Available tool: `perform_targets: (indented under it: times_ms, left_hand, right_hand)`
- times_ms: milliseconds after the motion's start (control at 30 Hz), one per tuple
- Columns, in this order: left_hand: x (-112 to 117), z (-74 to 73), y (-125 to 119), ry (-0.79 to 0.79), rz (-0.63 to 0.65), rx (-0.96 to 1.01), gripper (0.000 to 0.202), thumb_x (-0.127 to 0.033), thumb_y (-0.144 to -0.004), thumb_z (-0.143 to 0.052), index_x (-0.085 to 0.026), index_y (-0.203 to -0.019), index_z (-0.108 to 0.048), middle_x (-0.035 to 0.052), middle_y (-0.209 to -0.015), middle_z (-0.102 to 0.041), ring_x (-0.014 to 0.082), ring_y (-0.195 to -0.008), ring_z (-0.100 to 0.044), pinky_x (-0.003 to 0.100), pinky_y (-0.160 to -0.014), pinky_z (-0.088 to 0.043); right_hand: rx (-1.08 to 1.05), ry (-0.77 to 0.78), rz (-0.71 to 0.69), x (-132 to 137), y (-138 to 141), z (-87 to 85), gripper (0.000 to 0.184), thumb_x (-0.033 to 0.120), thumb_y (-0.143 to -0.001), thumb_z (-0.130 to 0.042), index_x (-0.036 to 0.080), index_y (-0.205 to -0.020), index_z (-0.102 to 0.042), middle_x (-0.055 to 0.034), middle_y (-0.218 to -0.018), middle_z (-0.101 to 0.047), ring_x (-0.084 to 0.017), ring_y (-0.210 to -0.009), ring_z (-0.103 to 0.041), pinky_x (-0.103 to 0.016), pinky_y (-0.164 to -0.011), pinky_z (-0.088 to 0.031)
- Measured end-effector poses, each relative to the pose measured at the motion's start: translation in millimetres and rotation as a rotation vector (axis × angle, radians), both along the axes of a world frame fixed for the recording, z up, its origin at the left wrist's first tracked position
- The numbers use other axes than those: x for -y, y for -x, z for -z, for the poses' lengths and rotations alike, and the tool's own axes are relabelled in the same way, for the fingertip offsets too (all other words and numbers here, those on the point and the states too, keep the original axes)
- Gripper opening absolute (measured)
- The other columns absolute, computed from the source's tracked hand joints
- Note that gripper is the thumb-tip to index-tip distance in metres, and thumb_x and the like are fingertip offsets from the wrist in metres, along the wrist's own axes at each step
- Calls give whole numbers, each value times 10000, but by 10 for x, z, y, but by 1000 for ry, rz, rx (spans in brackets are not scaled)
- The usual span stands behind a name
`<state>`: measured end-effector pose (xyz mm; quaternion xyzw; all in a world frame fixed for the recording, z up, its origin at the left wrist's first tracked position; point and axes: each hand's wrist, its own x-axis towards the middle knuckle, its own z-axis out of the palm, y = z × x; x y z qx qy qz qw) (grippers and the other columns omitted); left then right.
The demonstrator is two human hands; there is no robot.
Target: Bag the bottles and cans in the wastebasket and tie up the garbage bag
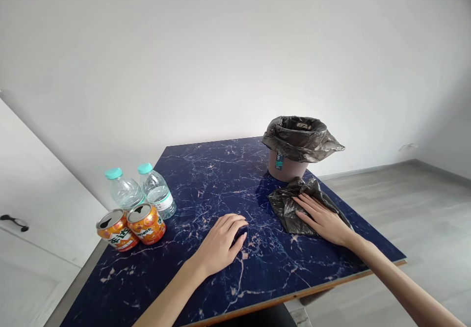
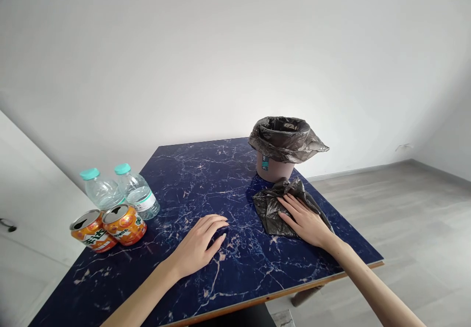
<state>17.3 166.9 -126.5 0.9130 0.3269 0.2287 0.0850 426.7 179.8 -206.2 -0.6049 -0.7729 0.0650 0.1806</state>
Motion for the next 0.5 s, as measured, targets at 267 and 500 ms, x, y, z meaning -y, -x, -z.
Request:
perform_targets:
  times_ms: [267, 500]
  left_hand:
    - [9, -23, -9, 1, 3, 2, 277, -307, -1147, -484, -280, -1395, -605, 79, -1420, -705, 280, -1352, -660, 483, -1159, -566]
    - [8, -24, -13, 4, 4, 5, 270, -294, -1146, -481, -279, -1387, -602, 80, -1416, -702, 283, -1349, -658, 490, -1154, -565]
  right_hand:
    - [7, 16, 8, 28, -317, 3, 738, 693, -1107, -306, 288, -1715, -414, -16, -1787, -343, -276, -1676, -249, -497, -1383, -211]
    - [6, 18, 30, 27, -376, 18, 744, 700, -1105, -305, 284, -1710, -425, -27, -1794, -323, -286, -1672, -260, -507, -1371, -251]
